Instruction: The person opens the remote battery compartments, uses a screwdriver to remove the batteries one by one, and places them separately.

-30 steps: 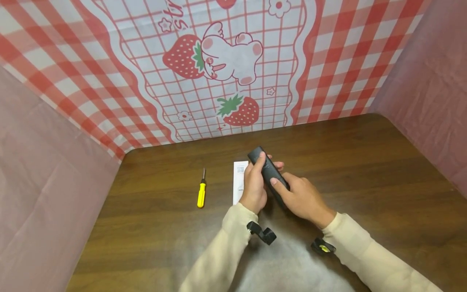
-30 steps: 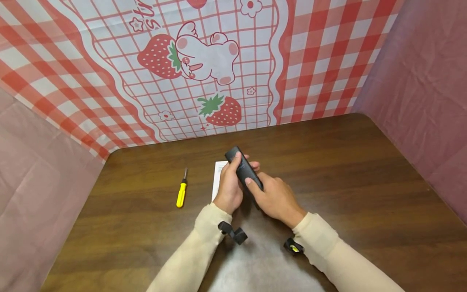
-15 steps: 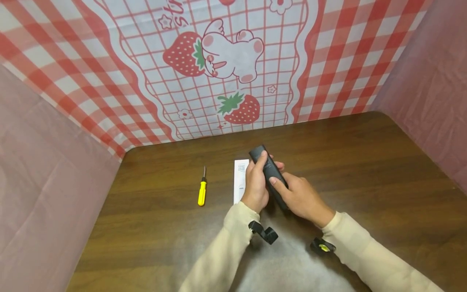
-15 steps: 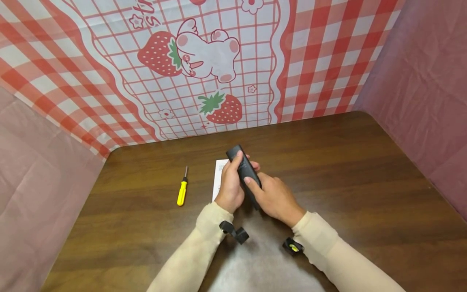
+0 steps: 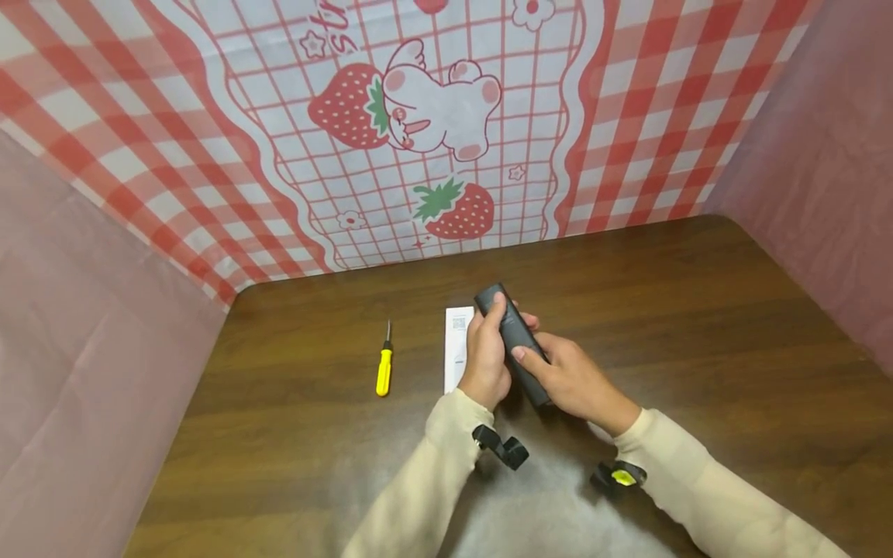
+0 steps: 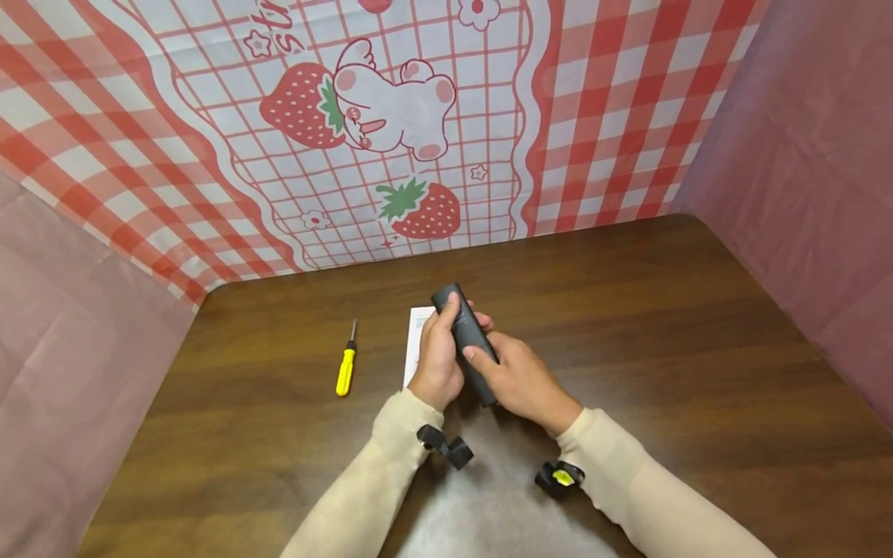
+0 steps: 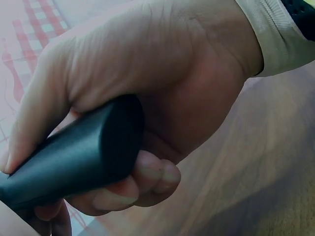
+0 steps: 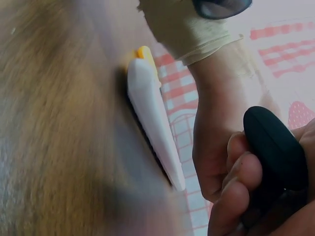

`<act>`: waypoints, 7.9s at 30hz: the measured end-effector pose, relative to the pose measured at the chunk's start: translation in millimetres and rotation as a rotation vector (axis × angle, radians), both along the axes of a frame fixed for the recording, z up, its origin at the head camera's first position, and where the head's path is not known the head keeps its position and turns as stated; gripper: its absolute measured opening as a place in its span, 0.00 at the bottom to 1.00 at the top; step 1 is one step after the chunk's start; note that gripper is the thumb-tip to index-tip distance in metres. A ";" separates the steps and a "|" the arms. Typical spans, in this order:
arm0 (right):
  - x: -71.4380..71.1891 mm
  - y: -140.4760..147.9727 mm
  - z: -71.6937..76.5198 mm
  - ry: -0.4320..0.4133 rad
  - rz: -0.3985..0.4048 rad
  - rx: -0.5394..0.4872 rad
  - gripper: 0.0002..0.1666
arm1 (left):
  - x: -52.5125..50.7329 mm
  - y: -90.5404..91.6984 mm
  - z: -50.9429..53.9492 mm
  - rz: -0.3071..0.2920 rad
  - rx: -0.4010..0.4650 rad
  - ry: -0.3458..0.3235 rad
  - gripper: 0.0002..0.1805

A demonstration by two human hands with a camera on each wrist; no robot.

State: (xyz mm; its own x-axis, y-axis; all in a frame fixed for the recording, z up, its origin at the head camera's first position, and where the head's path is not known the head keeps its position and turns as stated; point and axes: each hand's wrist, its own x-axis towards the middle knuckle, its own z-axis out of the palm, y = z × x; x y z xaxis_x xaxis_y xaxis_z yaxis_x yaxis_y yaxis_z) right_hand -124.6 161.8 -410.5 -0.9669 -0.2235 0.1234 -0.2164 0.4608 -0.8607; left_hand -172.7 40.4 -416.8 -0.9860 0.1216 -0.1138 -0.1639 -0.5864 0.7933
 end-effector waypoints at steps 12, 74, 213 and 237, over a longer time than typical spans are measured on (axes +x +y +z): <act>0.8 0.3 2.9 -0.106 0.032 -0.159 0.20 | -2.0 1.3 0.4 0.007 -0.034 0.017 0.17; 5.9 -5.1 5.0 -0.362 0.159 -0.515 0.26 | -1.3 2.9 7.0 -0.029 -0.062 0.027 0.19; 11.5 -6.5 -2.6 0.242 -0.163 0.284 0.37 | -10.4 -13.9 -0.1 0.289 0.008 -0.005 0.20; -0.8 25.3 -0.8 0.128 -0.250 0.445 0.38 | -8.4 -15.8 -2.5 0.235 0.013 -0.004 0.19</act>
